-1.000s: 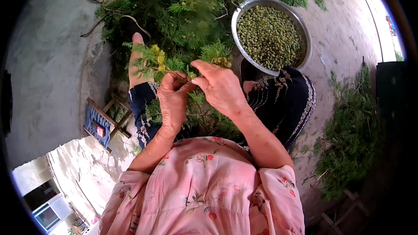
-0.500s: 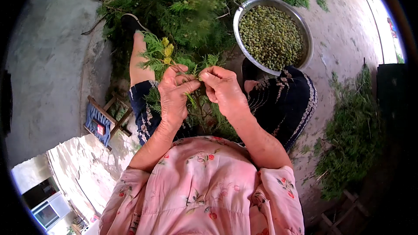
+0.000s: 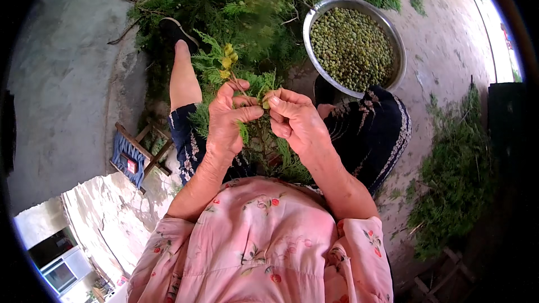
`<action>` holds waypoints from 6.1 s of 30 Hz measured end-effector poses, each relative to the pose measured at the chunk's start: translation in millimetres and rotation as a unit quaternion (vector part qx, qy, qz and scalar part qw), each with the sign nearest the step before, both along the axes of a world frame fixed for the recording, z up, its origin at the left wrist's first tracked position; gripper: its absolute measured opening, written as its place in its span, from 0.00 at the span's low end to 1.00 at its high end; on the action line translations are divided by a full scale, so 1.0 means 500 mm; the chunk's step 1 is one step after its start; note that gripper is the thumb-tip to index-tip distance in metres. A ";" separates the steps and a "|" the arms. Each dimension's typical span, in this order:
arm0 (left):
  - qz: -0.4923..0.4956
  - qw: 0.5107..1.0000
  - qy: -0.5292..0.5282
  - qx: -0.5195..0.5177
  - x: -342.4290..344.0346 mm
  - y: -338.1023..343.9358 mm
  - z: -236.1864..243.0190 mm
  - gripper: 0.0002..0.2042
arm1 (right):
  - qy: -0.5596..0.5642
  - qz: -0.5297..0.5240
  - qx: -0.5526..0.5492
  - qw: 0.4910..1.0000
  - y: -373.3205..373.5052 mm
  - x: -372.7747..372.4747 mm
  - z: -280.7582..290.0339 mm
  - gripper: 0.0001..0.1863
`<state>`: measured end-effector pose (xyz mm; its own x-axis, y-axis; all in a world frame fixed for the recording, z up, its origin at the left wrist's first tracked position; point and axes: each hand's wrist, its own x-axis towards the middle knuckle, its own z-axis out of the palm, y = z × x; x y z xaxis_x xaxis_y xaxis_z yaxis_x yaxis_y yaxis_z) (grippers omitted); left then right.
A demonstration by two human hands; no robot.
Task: The person picks small green seeds from conifer-like branches by hand and places them into a metal bowl.
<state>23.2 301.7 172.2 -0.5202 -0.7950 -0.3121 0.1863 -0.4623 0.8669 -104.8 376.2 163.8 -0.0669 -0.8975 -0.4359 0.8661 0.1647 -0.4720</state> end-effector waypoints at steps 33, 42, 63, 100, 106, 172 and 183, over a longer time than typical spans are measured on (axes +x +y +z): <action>0.049 0.997 -0.060 0.008 0.008 0.004 -0.048 0.08 | 0.356 -0.050 0.030 0.933 0.037 -0.018 0.029 0.09; 0.067 0.995 -0.076 -0.005 0.018 0.005 -0.063 0.07 | 0.639 -0.035 0.001 0.769 0.046 0.017 0.004 0.09; 0.136 0.986 -0.090 0.024 0.037 0.016 -0.030 0.05 | 0.313 -0.198 0.096 0.924 0.019 -0.023 -0.055 0.04; 0.115 0.990 -0.087 -0.004 0.005 0.051 -0.031 0.06 | 0.616 -0.190 0.037 0.763 -0.001 0.025 -0.066 0.06; 0.134 0.988 -0.079 -0.013 0.016 0.055 -0.030 0.05 | 0.634 -0.245 0.148 0.719 -0.012 -0.035 -0.119 0.03; -0.011 0.998 0.003 0.067 0.061 0.024 -0.047 0.06 | 0.068 -0.009 -0.025 0.997 -0.026 -0.046 -0.073 0.07; -0.019 0.999 -0.020 0.033 0.058 0.022 -0.040 0.06 | 0.201 -0.169 0.003 0.965 -0.025 -0.114 -0.024 0.09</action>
<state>52.0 312.9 152.2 -0.5359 -0.7515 -0.3847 0.1328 -0.5250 0.8407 -161.7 363.6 151.9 -0.5200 -0.7920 -0.3198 0.6186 -0.0911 -0.7804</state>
